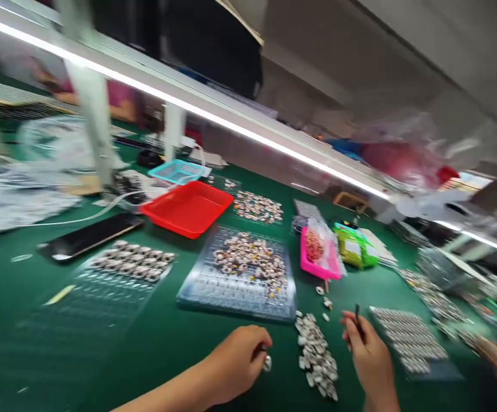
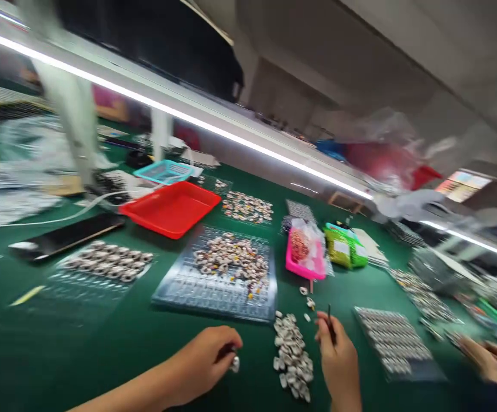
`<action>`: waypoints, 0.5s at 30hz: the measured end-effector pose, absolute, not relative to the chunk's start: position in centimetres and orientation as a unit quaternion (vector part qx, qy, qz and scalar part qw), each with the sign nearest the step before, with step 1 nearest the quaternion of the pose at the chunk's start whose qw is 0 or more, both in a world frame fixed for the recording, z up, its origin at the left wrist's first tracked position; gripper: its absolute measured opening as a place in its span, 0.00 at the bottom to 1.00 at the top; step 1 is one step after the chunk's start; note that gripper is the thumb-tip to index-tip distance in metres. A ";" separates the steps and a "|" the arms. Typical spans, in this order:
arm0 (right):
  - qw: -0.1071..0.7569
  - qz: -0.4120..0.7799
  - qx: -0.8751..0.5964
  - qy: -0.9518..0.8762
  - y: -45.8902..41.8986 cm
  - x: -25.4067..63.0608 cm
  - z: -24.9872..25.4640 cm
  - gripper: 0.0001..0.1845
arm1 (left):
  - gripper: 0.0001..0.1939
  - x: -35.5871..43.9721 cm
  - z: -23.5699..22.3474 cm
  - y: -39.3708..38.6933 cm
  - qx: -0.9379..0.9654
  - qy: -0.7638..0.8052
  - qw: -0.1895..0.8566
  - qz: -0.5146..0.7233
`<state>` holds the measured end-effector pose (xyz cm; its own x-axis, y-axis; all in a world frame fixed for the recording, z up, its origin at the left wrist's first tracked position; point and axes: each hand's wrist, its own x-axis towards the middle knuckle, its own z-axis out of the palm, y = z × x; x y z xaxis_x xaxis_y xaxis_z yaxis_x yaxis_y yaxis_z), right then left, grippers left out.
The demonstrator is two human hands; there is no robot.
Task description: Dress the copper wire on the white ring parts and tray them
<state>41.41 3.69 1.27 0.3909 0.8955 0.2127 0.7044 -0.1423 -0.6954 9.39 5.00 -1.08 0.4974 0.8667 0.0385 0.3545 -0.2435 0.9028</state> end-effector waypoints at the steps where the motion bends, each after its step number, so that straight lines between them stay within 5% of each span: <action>1: 0.368 0.119 -0.754 -0.531 4.5 42.2 1.7 0.26 | 0.12 9.4 -1.7 5.2 0.741 0.414 0.454 0.271; 8: 0.282 0.130 -0.799 -0.516 10.3 45.8 -1.0 0.15 | 0.11 9.5 -4.2 6.0 0.682 0.408 0.558 0.240; 15: 0.206 0.144 -0.809 -0.531 13.4 45.4 -3.1 0.18 | 0.11 9.4 -4.5 6.3 0.655 0.382 0.605 0.242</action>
